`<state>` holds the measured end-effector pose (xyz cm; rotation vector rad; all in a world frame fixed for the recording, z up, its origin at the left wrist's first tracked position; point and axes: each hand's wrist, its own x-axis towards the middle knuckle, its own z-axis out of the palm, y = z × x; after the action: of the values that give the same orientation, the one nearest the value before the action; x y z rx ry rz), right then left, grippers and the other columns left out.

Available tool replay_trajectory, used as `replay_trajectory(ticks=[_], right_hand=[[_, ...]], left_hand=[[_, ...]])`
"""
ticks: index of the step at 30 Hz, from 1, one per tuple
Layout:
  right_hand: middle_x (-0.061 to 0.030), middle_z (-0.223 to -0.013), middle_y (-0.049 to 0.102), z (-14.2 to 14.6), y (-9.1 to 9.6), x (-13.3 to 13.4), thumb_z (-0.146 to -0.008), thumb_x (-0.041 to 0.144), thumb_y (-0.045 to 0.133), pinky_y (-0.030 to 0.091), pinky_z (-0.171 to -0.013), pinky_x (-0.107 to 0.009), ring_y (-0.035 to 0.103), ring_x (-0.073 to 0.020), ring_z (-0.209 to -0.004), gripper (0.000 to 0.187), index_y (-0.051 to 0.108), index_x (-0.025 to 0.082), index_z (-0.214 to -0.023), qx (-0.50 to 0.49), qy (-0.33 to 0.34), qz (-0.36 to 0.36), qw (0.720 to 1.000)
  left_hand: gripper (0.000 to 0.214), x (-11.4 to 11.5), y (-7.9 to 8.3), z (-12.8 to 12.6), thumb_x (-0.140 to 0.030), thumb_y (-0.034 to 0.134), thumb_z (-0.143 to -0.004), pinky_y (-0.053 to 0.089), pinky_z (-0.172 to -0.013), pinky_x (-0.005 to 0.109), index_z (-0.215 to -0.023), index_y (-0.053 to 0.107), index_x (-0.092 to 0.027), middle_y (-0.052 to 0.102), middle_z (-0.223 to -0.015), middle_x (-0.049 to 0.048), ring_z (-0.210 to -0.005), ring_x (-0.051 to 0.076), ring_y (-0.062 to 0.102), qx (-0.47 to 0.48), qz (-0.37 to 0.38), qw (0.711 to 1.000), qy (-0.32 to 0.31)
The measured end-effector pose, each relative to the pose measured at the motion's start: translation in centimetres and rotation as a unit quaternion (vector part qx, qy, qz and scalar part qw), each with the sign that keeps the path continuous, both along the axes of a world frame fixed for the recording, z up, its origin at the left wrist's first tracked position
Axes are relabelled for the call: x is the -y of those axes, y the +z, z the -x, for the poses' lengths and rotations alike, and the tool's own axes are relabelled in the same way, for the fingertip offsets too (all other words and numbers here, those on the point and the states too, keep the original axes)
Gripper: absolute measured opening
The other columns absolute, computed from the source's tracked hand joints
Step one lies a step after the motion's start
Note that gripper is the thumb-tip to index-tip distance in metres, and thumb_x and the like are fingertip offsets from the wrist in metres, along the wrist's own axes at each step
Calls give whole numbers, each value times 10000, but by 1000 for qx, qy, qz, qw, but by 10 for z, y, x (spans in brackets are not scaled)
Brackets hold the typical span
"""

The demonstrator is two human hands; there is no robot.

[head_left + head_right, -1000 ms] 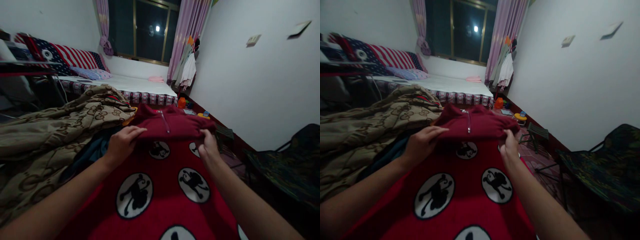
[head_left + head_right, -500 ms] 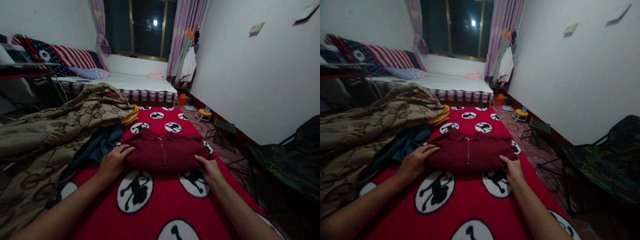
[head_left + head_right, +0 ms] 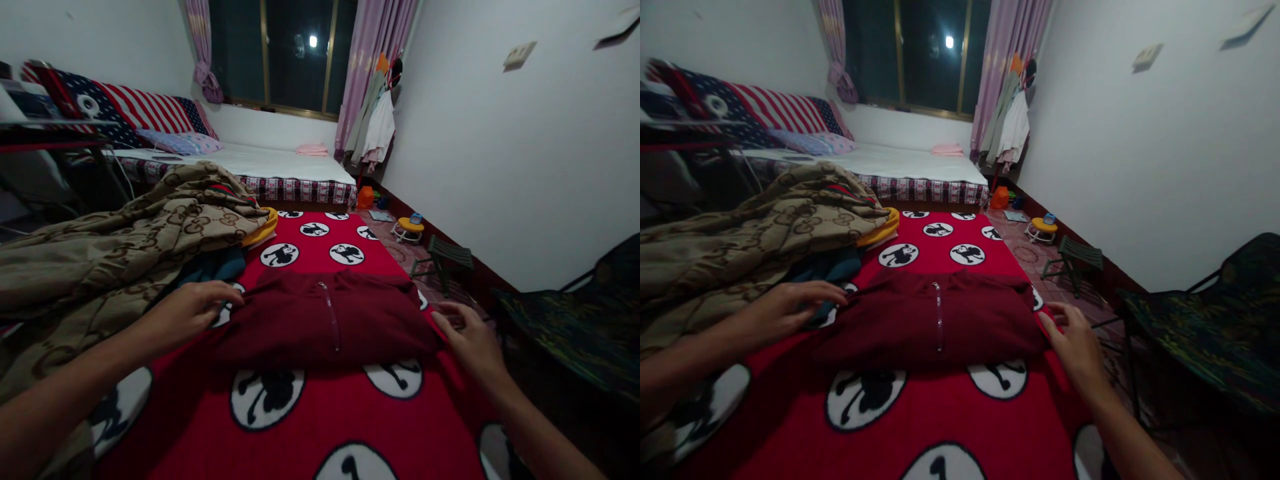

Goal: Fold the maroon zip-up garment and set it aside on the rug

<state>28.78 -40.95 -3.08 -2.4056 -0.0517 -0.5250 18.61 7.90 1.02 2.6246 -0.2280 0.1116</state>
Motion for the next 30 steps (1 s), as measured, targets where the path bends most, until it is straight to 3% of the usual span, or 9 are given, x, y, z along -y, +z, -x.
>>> replay_trajectory(ticks=[4, 9, 13, 16, 18, 21, 23, 26, 30], right_hand=[[-91, -1039, 657, -34, 11, -48, -832, 401, 537, 465, -856, -372, 613, -230, -957, 276, 643, 198, -987, 108, 131, 102, 980], [-85, -979, 677, -63, 1, -93, -817, 415, 586, 453, -754, -328, 624, -221, -869, 324, 646, 178, -1029, 10, 135, 188, 973], [-34, -849, 681, -57, -8, -89, -844, 337, 543, 421, -680, -282, 619, -175, -752, 174, 655, 204, -832, 30, 141, 145, 979], [-36, -834, 666, -50, -8, -81, -868, 349, 505, 422, -695, -276, 607, -170, -754, 200, 630, 199, -824, 124, 78, 76, 986], [-40, -832, 658, -49, -9, -76, -862, 341, 502, 426, -712, -286, 599, -178, -759, 192, 626, 196, -833, 138, 39, 85, 986], [-64, -907, 655, -54, -14, -66, -839, 319, 507, 432, -766, -331, 591, -229, -882, 187, 648, 200, -868, 76, 21, 181, 980], [-101, -1072, 635, -56, -17, -57, -836, 386, 517, 435, -822, -382, 551, -287, -1040, 290, 647, 191, -1008, 30, 0, 222, 975], [-170, -1269, 557, -50, -19, -44, -817, 536, 521, 424, -910, -437, 502, -334, -1168, 607, 525, 120, -1259, -57, -24, 198, 978], [-188, -1330, 527, -29, -18, -45, -739, 598, 590, 403, -980, -450, 505, -348, -1200, 809, 434, 97, -1354, -135, 22, 160, 978]], left_hand=[[525, 26, -9, -51, -478, 496, -794, 470, -903, 339, -1211, 630, -188, 668, -1177, 96, -1051, 259, 615, 21, 35, 997, 67], [352, 47, -35, -87, -421, 593, -766, 473, -815, 318, -1027, 701, -211, 708, -1026, 79, -951, 260, 636, 12, -33, 995, 88], [200, 56, -32, -81, -335, 560, -818, 464, -751, 284, -922, 694, -229, 689, -975, 40, -911, 222, 630, 86, -34, 992, 83], [207, 67, -23, -83, -326, 528, -867, 459, -771, 281, -963, 677, -220, 657, -991, 44, -907, 202, 614, 182, -34, 981, 64], [203, 73, -22, -92, -320, 529, -876, 450, -826, 304, -963, 683, -220, 645, -988, 55, -954, 217, 595, 212, -62, 973, 65], [206, 68, -35, -108, -308, 560, -849, 442, -881, 341, -983, 692, -224, 636, -1044, 76, -1040, 251, 564, 164, -96, 978, 83], [341, 56, -47, -114, -368, 572, -832, 442, -909, 355, -1122, 646, -205, 613, -1148, 102, -1080, 264, 558, 112, -72, 984, 116], [617, 38, -58, -110, -501, 586, -779, 458, -901, 365, -1273, 540, -132, 626, -1167, 150, -1061, 283, 593, 33, 5, 983, 179], [693, 35, -53, -91, -549, 661, -651, 483, -870, 337, -1184, 598, -111, 679, -1132, 141, -1025, 290, 639, -75, 148, 968, 187]])
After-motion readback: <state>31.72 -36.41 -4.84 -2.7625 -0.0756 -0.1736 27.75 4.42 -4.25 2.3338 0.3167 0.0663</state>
